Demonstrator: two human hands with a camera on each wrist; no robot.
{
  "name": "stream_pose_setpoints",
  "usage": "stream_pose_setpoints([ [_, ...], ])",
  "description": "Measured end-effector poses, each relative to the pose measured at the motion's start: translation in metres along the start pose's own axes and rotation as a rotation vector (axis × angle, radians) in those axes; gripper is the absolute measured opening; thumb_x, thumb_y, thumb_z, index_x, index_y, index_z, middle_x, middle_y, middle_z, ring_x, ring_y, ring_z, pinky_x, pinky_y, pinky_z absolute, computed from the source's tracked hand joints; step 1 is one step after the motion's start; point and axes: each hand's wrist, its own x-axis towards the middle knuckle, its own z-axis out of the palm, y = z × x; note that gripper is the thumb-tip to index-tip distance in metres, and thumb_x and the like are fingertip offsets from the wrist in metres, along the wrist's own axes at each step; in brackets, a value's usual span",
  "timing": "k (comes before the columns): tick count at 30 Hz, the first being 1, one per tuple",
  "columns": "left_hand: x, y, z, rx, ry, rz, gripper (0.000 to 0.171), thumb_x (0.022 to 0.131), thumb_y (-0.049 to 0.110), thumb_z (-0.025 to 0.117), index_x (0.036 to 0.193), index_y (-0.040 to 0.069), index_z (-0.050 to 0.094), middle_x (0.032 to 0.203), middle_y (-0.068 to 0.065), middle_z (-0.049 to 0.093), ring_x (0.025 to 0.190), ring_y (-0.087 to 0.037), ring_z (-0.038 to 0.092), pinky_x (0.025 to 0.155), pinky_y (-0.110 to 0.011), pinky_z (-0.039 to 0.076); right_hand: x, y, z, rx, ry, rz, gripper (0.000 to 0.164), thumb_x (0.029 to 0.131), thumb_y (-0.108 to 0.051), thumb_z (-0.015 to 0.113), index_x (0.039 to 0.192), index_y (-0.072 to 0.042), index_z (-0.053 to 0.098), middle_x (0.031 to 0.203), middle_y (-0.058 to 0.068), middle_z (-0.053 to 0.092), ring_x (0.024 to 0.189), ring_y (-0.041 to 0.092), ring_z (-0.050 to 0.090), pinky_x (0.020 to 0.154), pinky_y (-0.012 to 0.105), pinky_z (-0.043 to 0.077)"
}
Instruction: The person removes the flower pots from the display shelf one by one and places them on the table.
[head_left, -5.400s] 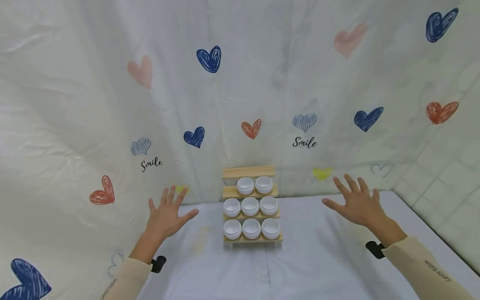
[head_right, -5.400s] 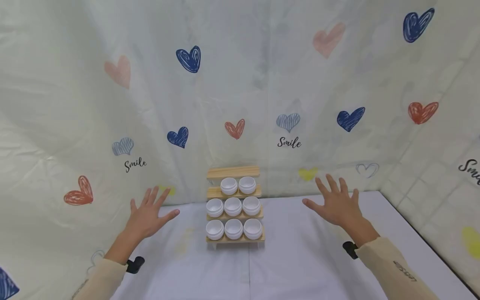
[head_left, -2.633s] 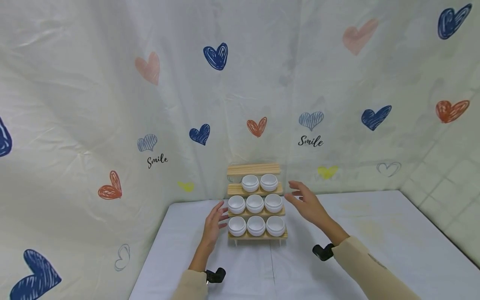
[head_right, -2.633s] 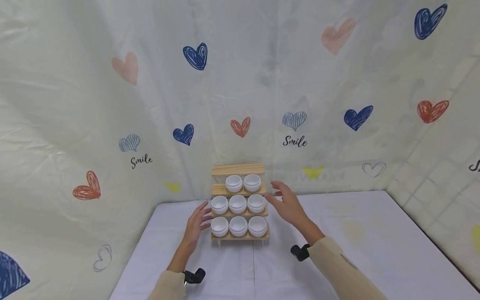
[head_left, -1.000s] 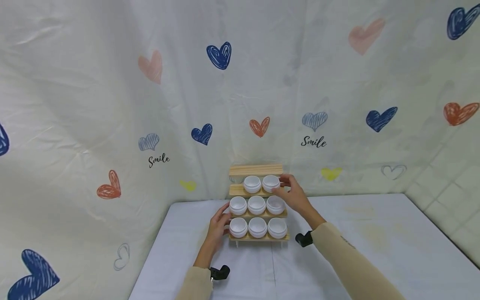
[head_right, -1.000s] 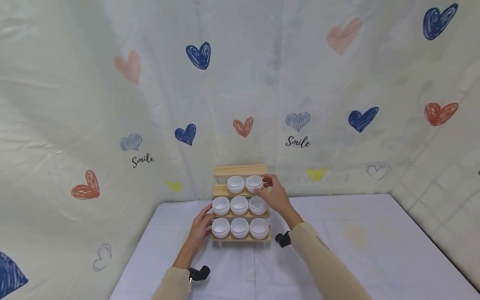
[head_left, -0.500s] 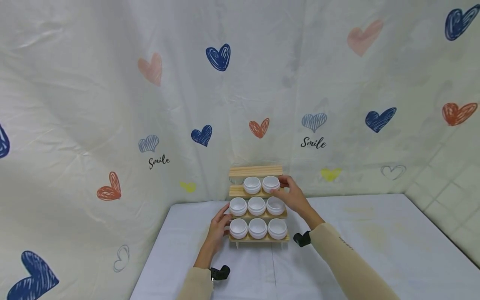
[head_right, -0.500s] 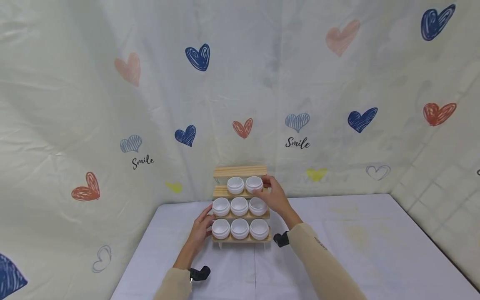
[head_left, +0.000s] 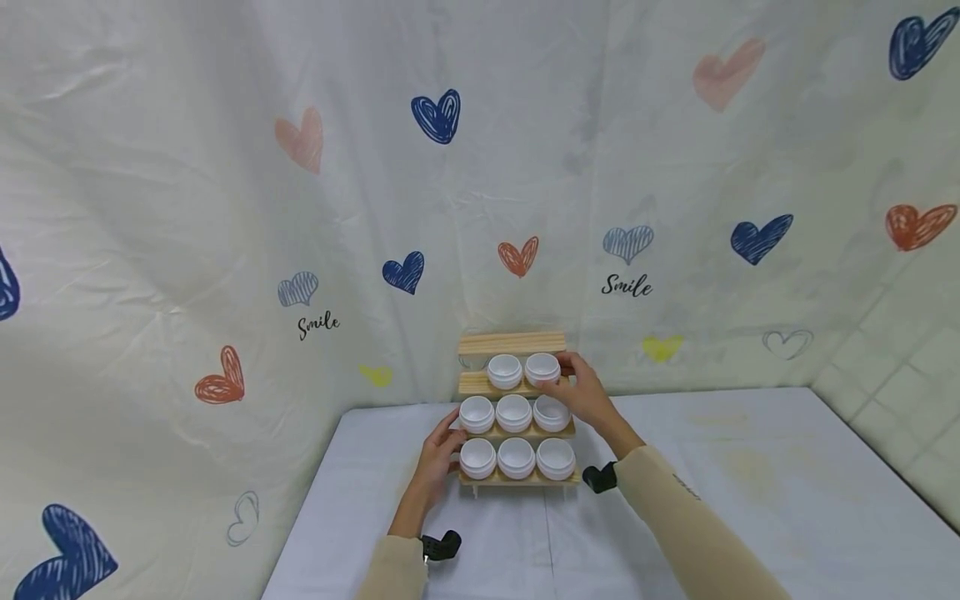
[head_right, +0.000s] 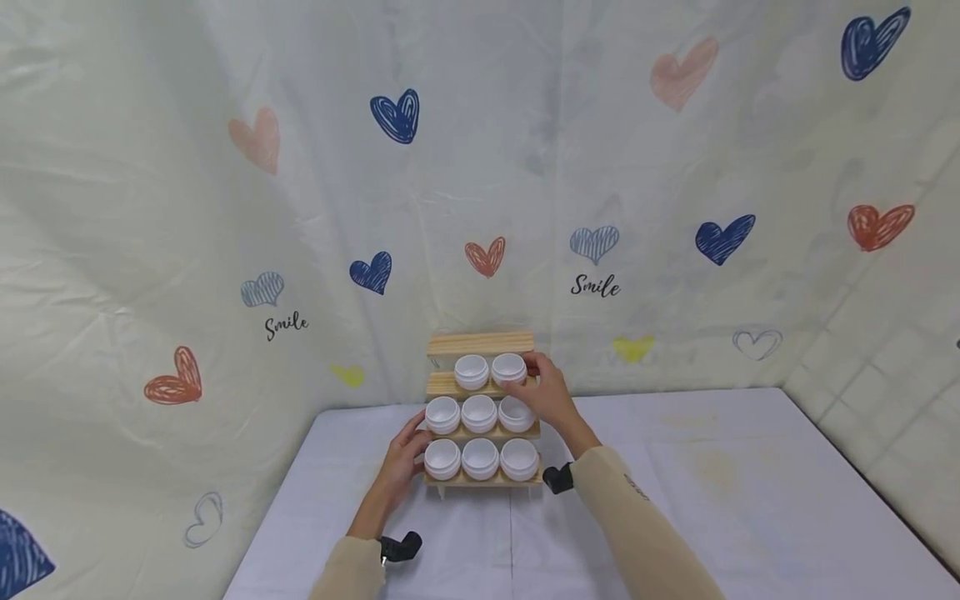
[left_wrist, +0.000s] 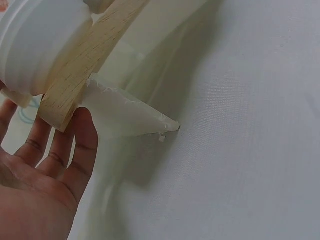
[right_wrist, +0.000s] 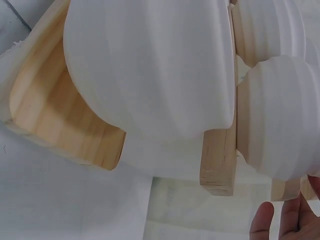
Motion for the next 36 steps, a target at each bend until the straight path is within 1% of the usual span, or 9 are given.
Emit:
stream_pose_setpoints([
  [9,0.0,-0.001,0.001,-0.003,-0.005,-0.003,0.057,0.1,0.025,0.062,0.155,0.024,0.046,0.102,0.004,0.063,0.089,-0.011,0.062,0.073,-0.029,0.054,-0.001,0.003,0.001,0.017,-0.001,0.019,0.072,0.087,-0.041,0.08,0.144,-0.012,0.047,0.139,0.013,0.054,0.13,0.031,0.048,0.11,0.054,0.038],
  [13,0.0,-0.002,0.002,-0.014,-0.002,0.003,0.057,0.1,0.024,0.061,0.155,0.024,0.046,0.101,0.004,0.062,0.089,-0.011,0.062,0.073,-0.03,0.054,-0.002,0.003,0.001,0.027,0.004,0.02,0.073,0.087,-0.041,0.08,0.145,-0.012,0.048,0.139,0.013,0.054,0.13,0.031,0.047,0.111,0.055,0.038],
  [20,-0.001,-0.002,0.005,-0.038,0.018,-0.007,0.058,0.099,0.022,0.058,0.155,0.024,0.046,0.097,0.006,0.062,0.089,-0.011,0.061,0.073,-0.03,0.053,-0.001,0.005,0.002,0.034,0.018,0.013,0.07,0.087,-0.04,0.08,0.143,-0.013,0.049,0.139,0.012,0.055,0.129,0.03,0.048,0.112,0.054,0.036],
  [26,0.0,-0.004,0.007,-0.054,0.02,-0.012,0.058,0.1,0.02,0.055,0.157,0.024,0.042,0.091,0.01,0.064,0.088,-0.009,0.061,0.074,-0.03,0.052,-0.003,0.007,0.004,0.064,0.024,0.031,0.071,0.087,-0.043,0.08,0.143,-0.014,0.048,0.14,0.011,0.054,0.131,0.03,0.047,0.112,0.053,0.035],
  [31,0.0,-0.005,0.007,-0.065,0.024,-0.019,0.059,0.1,0.021,0.056,0.157,0.023,0.042,0.097,0.011,0.066,0.089,-0.009,0.061,0.075,-0.03,0.052,-0.003,0.011,0.004,0.054,0.025,0.043,0.074,0.087,-0.047,0.078,0.145,-0.016,0.045,0.145,0.01,0.051,0.136,0.029,0.045,0.112,0.052,0.037],
  [36,-0.002,-0.004,0.007,-0.058,0.023,-0.03,0.059,0.1,0.025,0.057,0.158,0.026,0.042,0.111,0.008,0.068,0.095,-0.009,0.062,0.077,-0.031,0.053,-0.004,0.01,0.001,0.077,0.029,0.051,0.075,0.087,-0.046,0.079,0.146,-0.015,0.045,0.147,0.011,0.05,0.14,0.031,0.043,0.115,0.056,0.035],
])
